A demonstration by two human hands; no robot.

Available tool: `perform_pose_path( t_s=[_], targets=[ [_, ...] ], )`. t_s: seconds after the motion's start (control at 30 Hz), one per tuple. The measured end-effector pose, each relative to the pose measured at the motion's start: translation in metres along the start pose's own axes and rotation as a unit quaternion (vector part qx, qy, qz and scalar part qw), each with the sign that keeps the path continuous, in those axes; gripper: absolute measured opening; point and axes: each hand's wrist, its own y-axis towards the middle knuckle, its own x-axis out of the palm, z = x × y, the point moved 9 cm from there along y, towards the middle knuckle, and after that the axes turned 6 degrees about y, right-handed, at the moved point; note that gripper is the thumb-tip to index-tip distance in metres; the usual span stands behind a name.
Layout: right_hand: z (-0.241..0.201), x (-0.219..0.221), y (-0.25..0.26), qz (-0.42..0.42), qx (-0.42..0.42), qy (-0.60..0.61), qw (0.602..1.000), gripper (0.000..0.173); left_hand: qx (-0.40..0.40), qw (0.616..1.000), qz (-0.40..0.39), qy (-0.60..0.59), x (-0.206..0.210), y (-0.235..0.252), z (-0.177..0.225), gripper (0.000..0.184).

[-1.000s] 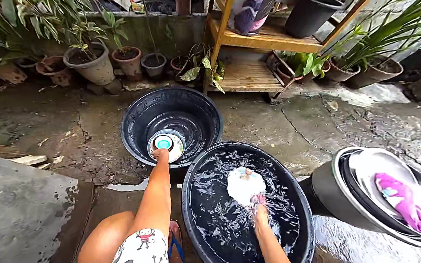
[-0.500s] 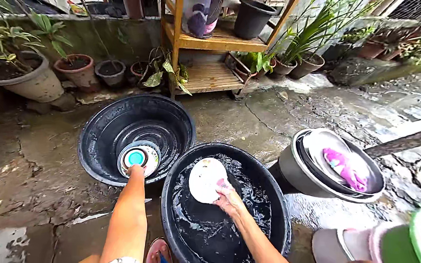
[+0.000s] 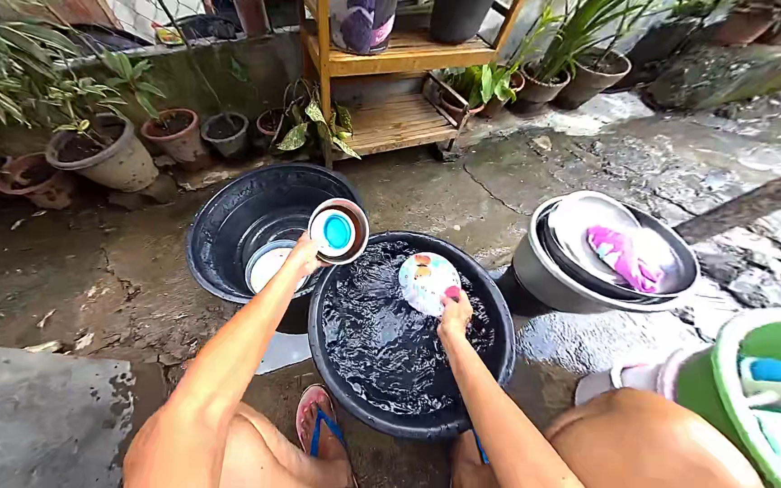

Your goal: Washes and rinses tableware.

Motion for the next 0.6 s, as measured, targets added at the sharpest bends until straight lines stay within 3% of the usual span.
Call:
perform_pose_path(
  t_s=[0.07, 0.13, 0.2, 0.3, 0.43, 0.6],
  targets=[
    [-0.037, -0.007, -0.002, 0.005, -0.105, -0.108, 0.989, 0.041, -0.031, 0.997, -0.065, 0.006, 0.042, -0.02, -0.027, 0.057],
    [-0.066, -0.017, -0.006, 0.022, -0.156, -0.124, 0.98, 0.043, -0.061, 0.993, -0.104, 0.01, 0.076, -0.036, -0.065, 0.063],
    [-0.085, -0.023, -0.005, 0.028, -0.179, -0.048, 0.982, 0.046, -0.079, 0.99, -0.119, 0.008, 0.103, -0.049, -0.1, 0.067],
    [-0.1, -0.01, 0.0, -0.033, -0.178, 0.065, 0.981, 0.046, -0.089, 0.986, -0.141, 0.032, 0.133, -0.054, -0.14, 0.064],
    [-0.085, 0.032, 0.006, -0.118, -0.133, 0.024, 0.984, 0.038, -0.104, 0.975, -0.167, 0.104, 0.155, -0.057, -0.173, 0.061],
    [-0.017, 0.064, 0.016, -0.149, -0.031, -0.067, 0.986, 0.041, -0.084, 0.942, -0.178, 0.27, 0.151, -0.062, -0.196, 0.06]
  ],
)
